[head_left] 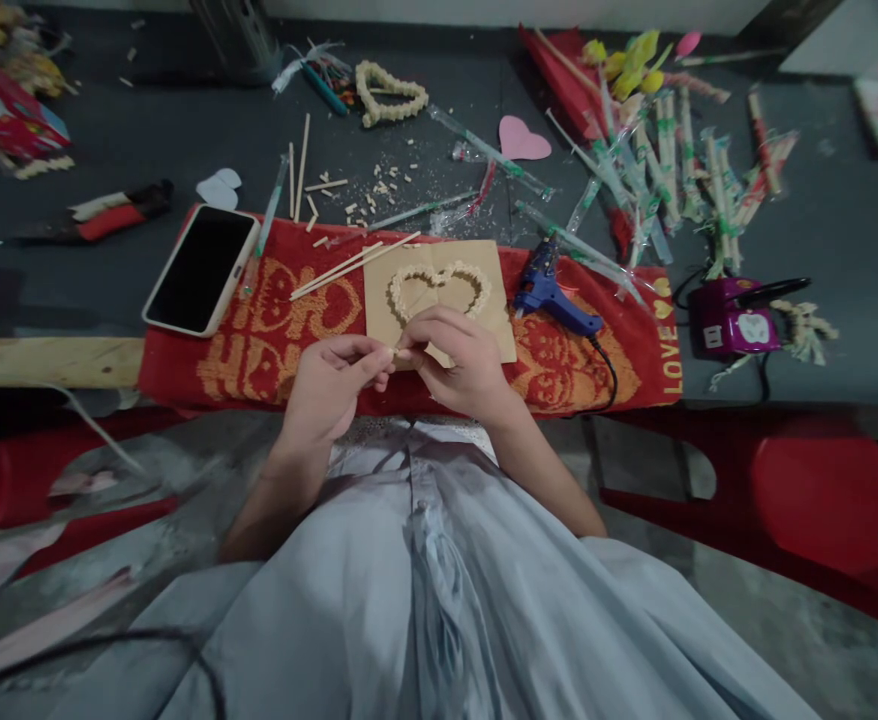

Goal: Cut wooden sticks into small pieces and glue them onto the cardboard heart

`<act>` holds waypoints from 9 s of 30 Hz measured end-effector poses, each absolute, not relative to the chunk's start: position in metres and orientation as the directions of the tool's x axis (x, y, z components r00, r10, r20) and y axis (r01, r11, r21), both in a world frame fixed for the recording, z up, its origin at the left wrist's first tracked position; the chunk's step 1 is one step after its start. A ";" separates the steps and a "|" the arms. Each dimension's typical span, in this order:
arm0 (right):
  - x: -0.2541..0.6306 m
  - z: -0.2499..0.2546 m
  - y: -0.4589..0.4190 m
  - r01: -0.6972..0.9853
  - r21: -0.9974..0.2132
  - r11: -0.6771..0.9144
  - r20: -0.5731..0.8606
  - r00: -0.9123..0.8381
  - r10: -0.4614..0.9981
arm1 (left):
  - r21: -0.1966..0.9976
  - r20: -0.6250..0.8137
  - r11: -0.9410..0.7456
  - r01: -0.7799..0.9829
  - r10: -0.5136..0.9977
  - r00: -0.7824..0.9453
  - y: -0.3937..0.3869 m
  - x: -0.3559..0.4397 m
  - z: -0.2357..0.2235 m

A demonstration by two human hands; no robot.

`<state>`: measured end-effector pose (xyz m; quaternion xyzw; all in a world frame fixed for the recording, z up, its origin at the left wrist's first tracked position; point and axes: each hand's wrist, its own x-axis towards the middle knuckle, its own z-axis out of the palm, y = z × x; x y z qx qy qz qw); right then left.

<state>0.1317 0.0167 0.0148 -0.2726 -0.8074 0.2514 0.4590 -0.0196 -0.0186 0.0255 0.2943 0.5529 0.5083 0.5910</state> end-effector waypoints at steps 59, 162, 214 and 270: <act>0.263 0.006 0.041 0.994 -0.065 0.085 0.065 -0.081 0.995 | 0.925 -0.350 0.327 -0.196 0.932 -0.094 0.006 -0.026 0.014; 0.196 0.032 -0.013 -0.047 -0.990 -0.131 -0.087 -0.527 0.845 | 0.903 -0.378 0.351 -0.246 0.923 -0.072 0.003 -0.031 0.043; 0.274 0.022 0.058 0.975 -0.138 0.176 0.048 -0.171 0.984 | 0.917 -0.332 0.302 -0.261 0.940 -0.080 0.047 -0.047 0.012; 0.139 0.051 0.047 0.306 -0.854 0.420 0.306 -0.357 0.883 | 0.992 0.040 -0.051 -0.119 0.995 -0.094 0.009 -0.025 0.038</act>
